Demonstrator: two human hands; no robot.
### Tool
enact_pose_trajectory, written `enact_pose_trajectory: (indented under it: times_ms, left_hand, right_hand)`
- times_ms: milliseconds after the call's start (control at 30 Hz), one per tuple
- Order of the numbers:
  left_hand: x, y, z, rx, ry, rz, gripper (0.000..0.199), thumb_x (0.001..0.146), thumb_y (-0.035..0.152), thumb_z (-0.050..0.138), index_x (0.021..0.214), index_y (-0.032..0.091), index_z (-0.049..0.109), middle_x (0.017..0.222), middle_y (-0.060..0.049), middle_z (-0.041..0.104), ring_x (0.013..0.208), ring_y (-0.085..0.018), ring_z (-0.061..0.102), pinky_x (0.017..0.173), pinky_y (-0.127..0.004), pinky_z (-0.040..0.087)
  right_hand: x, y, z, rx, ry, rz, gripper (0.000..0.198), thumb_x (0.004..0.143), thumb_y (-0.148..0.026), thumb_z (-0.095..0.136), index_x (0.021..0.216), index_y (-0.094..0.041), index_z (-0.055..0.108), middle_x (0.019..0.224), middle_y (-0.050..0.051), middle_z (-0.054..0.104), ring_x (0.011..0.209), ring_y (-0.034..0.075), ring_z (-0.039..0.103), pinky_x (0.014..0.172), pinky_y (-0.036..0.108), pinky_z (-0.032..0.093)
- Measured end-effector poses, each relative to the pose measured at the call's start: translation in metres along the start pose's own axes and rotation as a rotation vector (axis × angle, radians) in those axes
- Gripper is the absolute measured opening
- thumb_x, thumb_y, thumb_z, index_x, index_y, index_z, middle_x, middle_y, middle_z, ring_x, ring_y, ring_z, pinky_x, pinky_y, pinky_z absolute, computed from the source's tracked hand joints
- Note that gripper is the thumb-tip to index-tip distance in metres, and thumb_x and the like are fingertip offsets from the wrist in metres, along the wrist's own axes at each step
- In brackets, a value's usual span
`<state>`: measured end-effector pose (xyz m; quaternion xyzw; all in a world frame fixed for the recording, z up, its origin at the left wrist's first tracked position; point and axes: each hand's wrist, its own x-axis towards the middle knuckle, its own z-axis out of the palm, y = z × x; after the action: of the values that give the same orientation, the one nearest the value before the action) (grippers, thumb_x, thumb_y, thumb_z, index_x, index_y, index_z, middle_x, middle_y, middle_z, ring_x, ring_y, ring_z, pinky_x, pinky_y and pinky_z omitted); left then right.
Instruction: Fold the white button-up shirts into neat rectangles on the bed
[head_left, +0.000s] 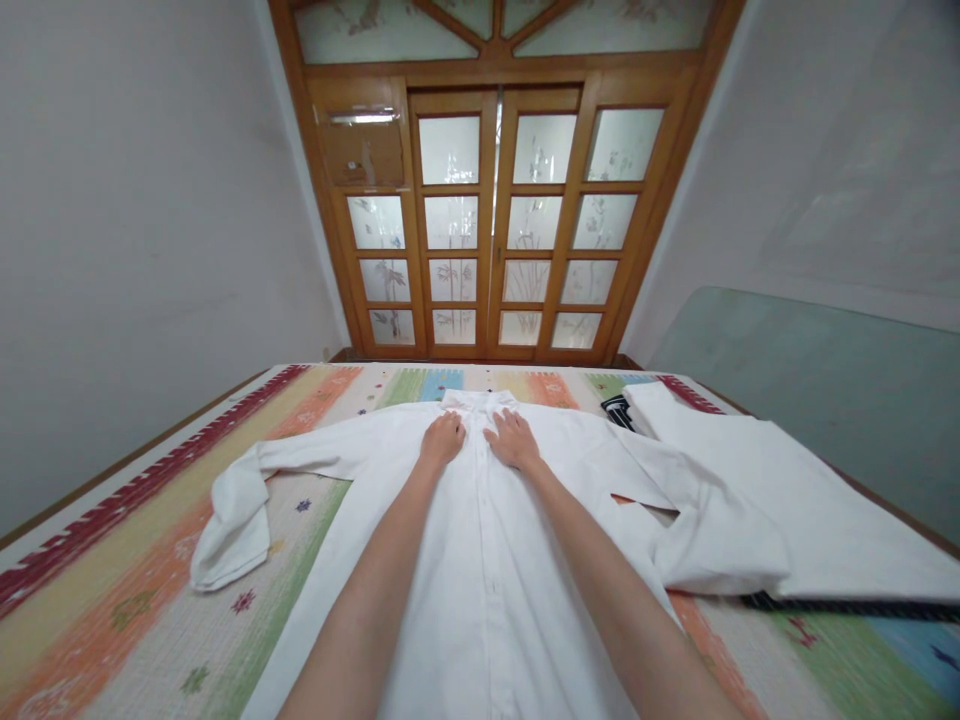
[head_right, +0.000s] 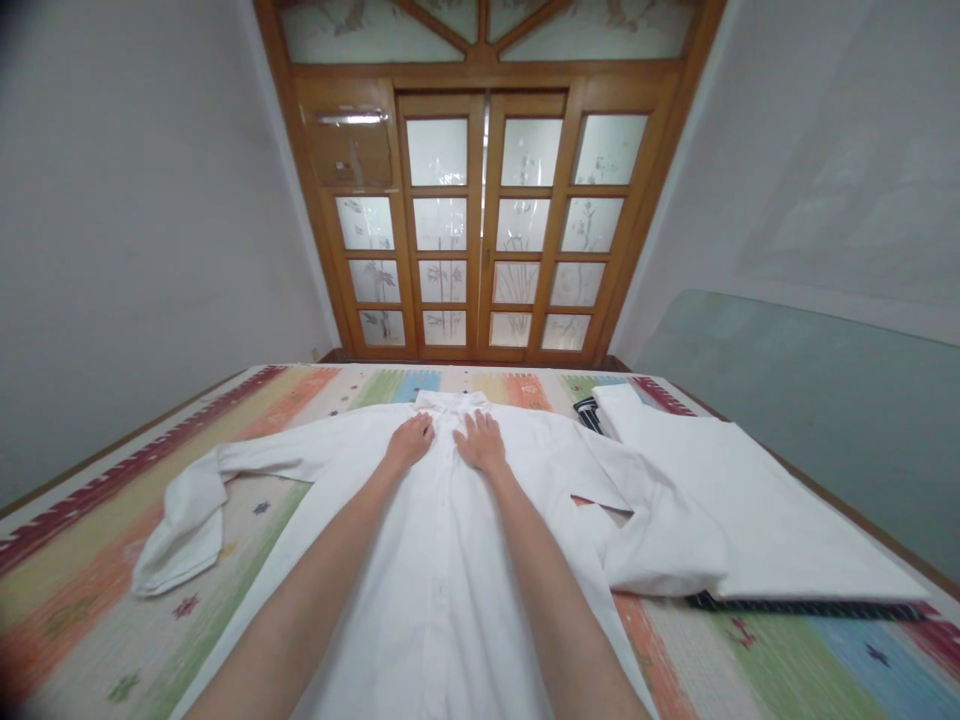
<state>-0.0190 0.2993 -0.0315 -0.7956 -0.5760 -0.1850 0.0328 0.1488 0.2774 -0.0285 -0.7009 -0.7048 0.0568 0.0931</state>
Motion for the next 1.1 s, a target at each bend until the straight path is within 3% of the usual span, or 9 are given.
enact_pose_trajectory:
  times_ms: [167, 233, 367, 567, 700, 800, 967, 1100]
  left_hand:
    - [-0.003, 0.002, -0.002, 0.05, 0.065, -0.172, 0.033, 0.091, 0.025, 0.044, 0.111, 0.008, 0.064, 0.119, -0.018, 0.064, 0.118, -0.025, 0.056, 0.101, -0.035, 0.042]
    - [-0.004, 0.002, -0.002, 0.073, 0.071, -0.188, 0.035, 0.091, 0.027, 0.044, 0.112, 0.008, 0.064, 0.119, -0.018, 0.064, 0.117, -0.025, 0.056, 0.101, -0.034, 0.041]
    - [-0.003, 0.001, -0.003, 0.065, 0.045, -0.195, 0.034, 0.092, 0.029, 0.042, 0.107, 0.011, 0.066, 0.114, -0.015, 0.066, 0.109, -0.024, 0.059, 0.096, -0.033, 0.044]
    - [0.0, -0.002, -0.001, 0.037, 0.006, -0.088, 0.031, 0.092, 0.022, 0.039, 0.104, 0.01, 0.066, 0.113, -0.016, 0.067, 0.11, -0.025, 0.059, 0.098, -0.032, 0.043]
    - [-0.002, -0.001, -0.003, -0.027, 0.033, -0.123, 0.035, 0.091, 0.024, 0.044, 0.12, 0.009, 0.058, 0.115, -0.016, 0.066, 0.112, -0.024, 0.06, 0.099, -0.031, 0.042]
    - [-0.004, 0.0, -0.005, -0.073, 0.055, -0.16, 0.047, 0.09, 0.025, 0.046, 0.134, 0.008, 0.047, 0.119, -0.017, 0.065, 0.112, -0.023, 0.061, 0.098, -0.031, 0.043]
    - [-0.004, -0.001, -0.006, -0.076, 0.045, -0.161, 0.047, 0.091, 0.023, 0.044, 0.135, 0.01, 0.05, 0.12, -0.016, 0.066, 0.111, -0.022, 0.062, 0.098, -0.031, 0.043]
    - [-0.003, -0.002, -0.004, -0.067, 0.051, -0.156, 0.045, 0.09, 0.022, 0.046, 0.133, 0.012, 0.053, 0.122, -0.015, 0.066, 0.112, -0.021, 0.062, 0.099, -0.03, 0.043]
  right_hand:
    - [0.005, -0.002, -0.003, 0.017, 0.027, 0.2, 0.073, 0.097, -0.047, 0.026, 0.151, 0.002, 0.024, 0.159, 0.021, 0.019, 0.147, 0.03, 0.013, 0.117, 0.04, 0.008]
    - [0.006, -0.003, -0.002, 0.013, 0.022, 0.17, 0.072, 0.096, -0.046, 0.028, 0.151, 0.002, 0.025, 0.159, 0.02, 0.021, 0.147, 0.03, 0.013, 0.117, 0.041, 0.008]
    - [0.007, 0.003, -0.001, 0.063, 0.08, 0.162, 0.061, 0.095, -0.036, 0.03, 0.144, 0.0, 0.042, 0.152, 0.021, 0.037, 0.143, 0.028, 0.027, 0.115, 0.037, 0.018]
    - [0.008, 0.011, 0.002, 0.095, 0.139, 0.012, 0.044, 0.09, -0.02, 0.037, 0.125, -0.013, 0.063, 0.143, 0.013, 0.052, 0.137, 0.027, 0.038, 0.112, 0.04, 0.023]
    - [0.01, 0.015, -0.001, 0.211, 0.148, 0.089, 0.05, 0.093, -0.022, 0.032, 0.139, -0.02, 0.049, 0.134, 0.006, 0.06, 0.123, 0.022, 0.052, 0.103, 0.033, 0.037]
    - [0.012, 0.015, -0.004, 0.242, 0.142, 0.126, 0.053, 0.097, -0.029, 0.028, 0.149, -0.025, 0.035, 0.136, 0.005, 0.059, 0.121, 0.023, 0.055, 0.098, 0.033, 0.041]
    - [0.015, 0.013, -0.006, 0.141, 0.117, 0.037, 0.061, 0.099, -0.039, 0.028, 0.155, -0.016, 0.019, 0.148, 0.014, 0.045, 0.139, 0.025, 0.037, 0.112, 0.04, 0.025]
    - [0.02, 0.019, -0.006, 0.032, 0.06, -0.082, 0.068, 0.096, -0.037, 0.037, 0.156, -0.018, 0.013, 0.152, 0.015, 0.038, 0.145, 0.027, 0.022, 0.112, 0.044, 0.021]
